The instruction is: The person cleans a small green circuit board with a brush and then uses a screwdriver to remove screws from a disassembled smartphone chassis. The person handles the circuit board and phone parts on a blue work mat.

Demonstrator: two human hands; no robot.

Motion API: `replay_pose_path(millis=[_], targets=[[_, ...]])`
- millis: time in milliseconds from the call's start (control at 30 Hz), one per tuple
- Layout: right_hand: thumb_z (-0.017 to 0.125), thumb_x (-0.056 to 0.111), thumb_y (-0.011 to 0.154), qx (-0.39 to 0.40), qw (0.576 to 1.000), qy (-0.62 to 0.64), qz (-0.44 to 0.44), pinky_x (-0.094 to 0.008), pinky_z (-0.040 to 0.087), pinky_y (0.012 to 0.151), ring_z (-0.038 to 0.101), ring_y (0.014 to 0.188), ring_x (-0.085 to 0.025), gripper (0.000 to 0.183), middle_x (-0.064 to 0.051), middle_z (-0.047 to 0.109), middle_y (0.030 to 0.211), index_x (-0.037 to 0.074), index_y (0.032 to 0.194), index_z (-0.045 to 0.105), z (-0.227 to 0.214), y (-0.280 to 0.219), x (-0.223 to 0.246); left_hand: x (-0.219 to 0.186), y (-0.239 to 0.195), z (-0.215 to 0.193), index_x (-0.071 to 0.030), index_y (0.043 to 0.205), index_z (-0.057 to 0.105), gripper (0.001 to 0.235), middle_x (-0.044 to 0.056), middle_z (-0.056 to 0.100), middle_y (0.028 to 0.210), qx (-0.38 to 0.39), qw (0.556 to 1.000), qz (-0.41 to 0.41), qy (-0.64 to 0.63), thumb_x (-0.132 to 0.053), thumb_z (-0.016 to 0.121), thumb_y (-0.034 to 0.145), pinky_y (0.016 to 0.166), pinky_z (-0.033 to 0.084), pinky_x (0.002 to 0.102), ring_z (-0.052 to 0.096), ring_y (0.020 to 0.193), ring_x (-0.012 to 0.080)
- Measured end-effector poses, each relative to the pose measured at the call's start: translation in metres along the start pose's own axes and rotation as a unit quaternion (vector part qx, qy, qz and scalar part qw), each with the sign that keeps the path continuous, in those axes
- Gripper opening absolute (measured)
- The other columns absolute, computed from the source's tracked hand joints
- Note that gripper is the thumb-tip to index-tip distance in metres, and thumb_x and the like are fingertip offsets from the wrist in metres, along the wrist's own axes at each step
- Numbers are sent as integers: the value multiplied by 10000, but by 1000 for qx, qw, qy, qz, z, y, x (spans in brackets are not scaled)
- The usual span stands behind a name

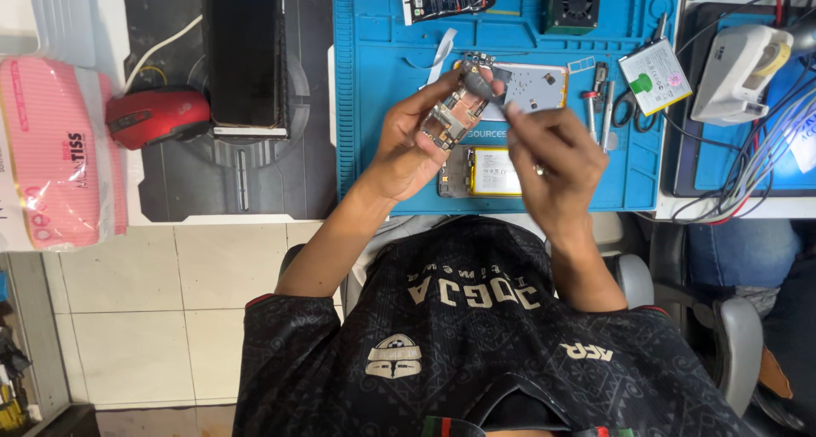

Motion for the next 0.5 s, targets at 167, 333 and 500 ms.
replay_pose_path(millis=[167, 333, 500], targets=[[748, -124, 925, 37, 998, 45, -10, -265, 529, 720, 662, 858, -148, 348, -101, 656, 989, 0, 1250, 726, 1, -4, 4, 2, 4, 2, -40, 1570, 433, 785, 149, 504, 1538, -5, 1000, -11, 8, -461, 736, 980, 1282, 367, 454, 478, 1479, 257], [762, -133, 918, 59, 996, 72, -16, -265, 521, 714, 654, 833, -141, 363, -95, 647, 989, -4, 1255, 719, 4, -1, 9, -3, 5, 5, -26, 1574, 443, 791, 153, 520, 1518, 5, 1000, -4, 15, -478, 724, 989, 1269, 352, 441, 476, 1470, 245], [755, -136, 916, 40, 999, 27, -15, -269, 516, 708, 652, 829, -150, 379, -98, 651, 997, -7, 1270, 719, -1, 0, 9, -2, 5, 6, -14, 1550, 415, 803, 153, 504, 1524, 6, 1000, -14, 11, -491, 731, 986, 1261, 361, 450, 461, 1439, 250]])
Point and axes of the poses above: each hand's wrist, its own y-axis towards the middle knuckle, its own z-axis out of the palm, x = y × z, the point moved 5 cm from there along y, towards the middle knuckle
